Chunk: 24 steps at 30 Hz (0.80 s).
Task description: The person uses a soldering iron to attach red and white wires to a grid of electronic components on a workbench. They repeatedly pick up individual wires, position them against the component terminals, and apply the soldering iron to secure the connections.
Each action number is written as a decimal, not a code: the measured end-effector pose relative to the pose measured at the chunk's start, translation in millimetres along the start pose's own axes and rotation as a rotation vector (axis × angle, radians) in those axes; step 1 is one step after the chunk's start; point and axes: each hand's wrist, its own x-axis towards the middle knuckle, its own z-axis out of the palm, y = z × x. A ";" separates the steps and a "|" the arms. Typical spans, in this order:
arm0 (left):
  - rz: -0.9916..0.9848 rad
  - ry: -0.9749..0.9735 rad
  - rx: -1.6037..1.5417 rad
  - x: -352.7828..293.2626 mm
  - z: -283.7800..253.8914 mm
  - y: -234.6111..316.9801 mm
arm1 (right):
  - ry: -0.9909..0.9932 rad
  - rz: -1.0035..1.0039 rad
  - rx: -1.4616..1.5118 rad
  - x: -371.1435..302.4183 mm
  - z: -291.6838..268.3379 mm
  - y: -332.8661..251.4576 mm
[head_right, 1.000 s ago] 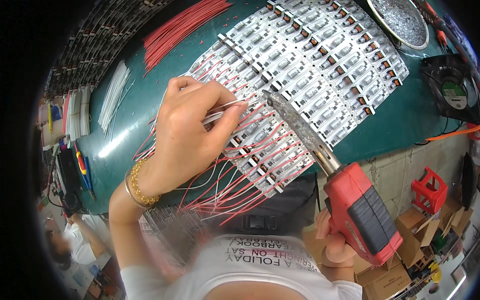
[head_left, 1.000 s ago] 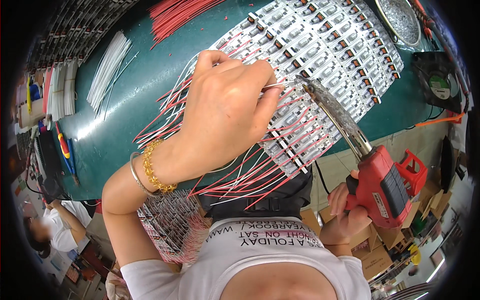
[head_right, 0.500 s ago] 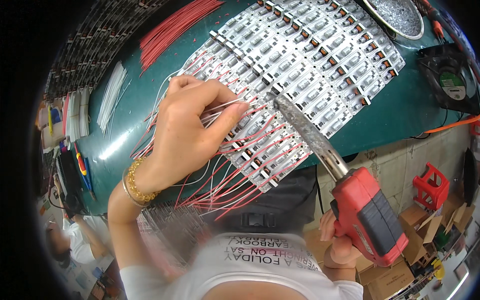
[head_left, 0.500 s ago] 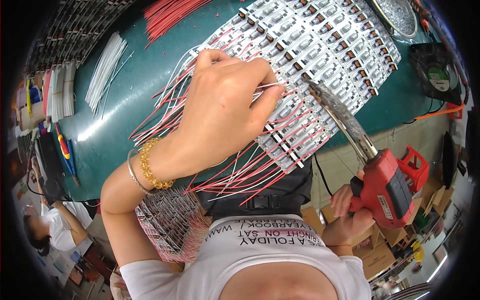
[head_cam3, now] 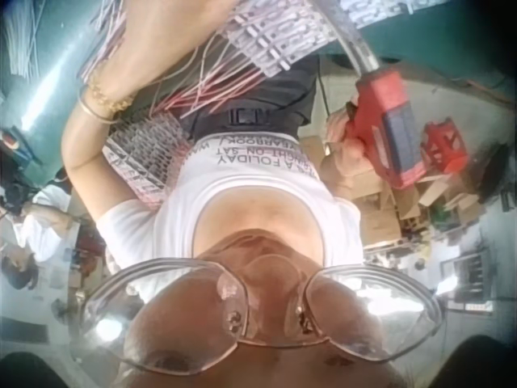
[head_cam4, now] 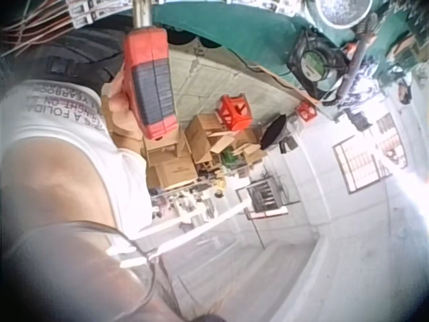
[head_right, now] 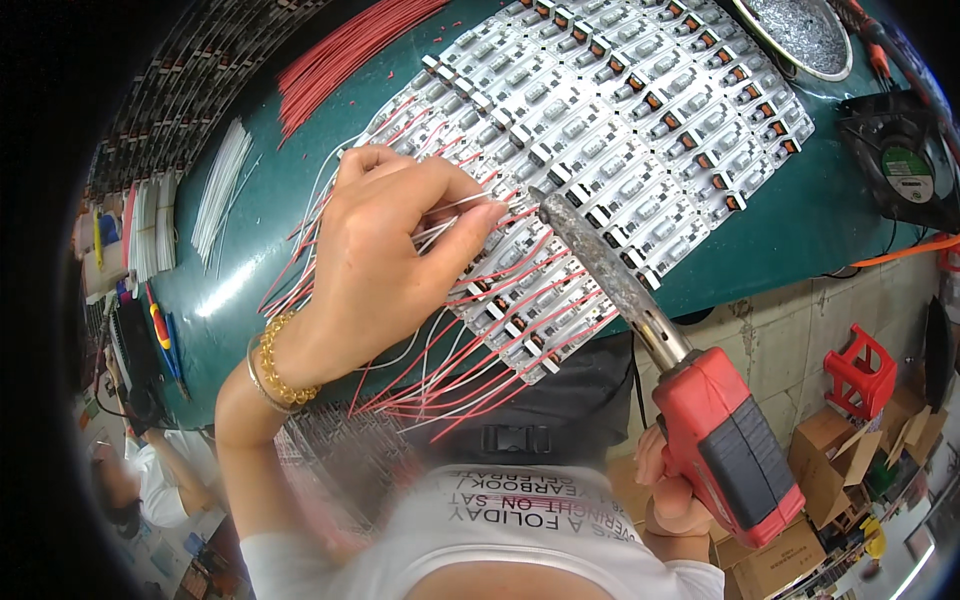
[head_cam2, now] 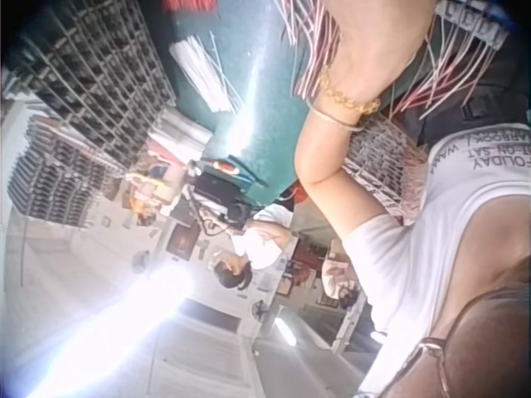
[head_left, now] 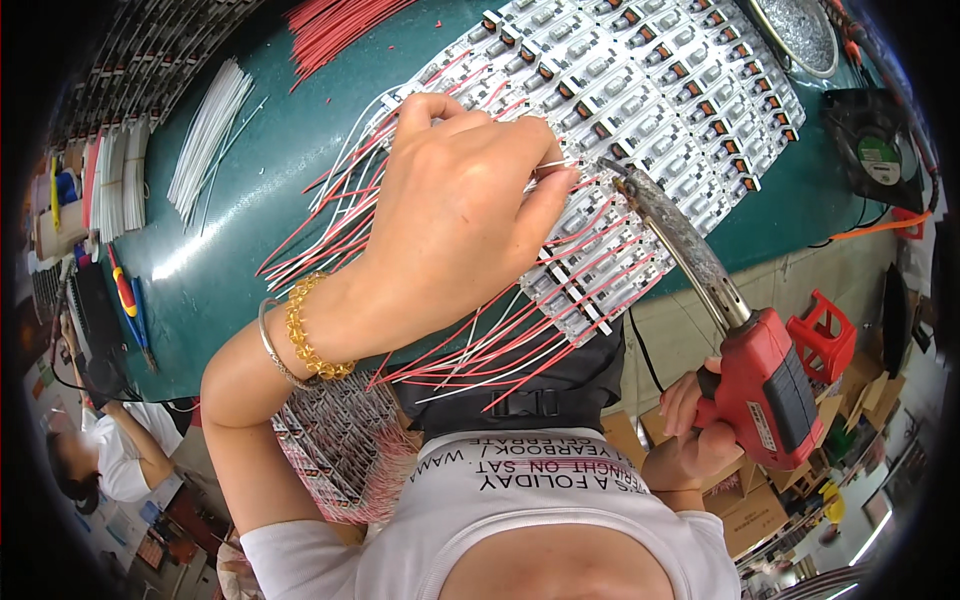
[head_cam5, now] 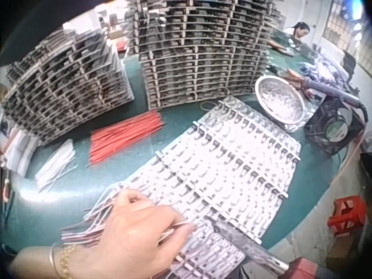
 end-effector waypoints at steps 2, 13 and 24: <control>-0.001 -0.011 0.005 1.3 -0.6 0.5 | 0.031 -0.034 0.026 1.7 3.9 2.6; 0.009 0.022 -0.004 0.6 1.2 0.4 | 0.006 -0.019 -0.052 2.5 2.2 2.0; -0.024 -0.020 0.007 1.4 -3.1 4.1 | 0.008 -0.016 0.020 1.9 1.2 8.0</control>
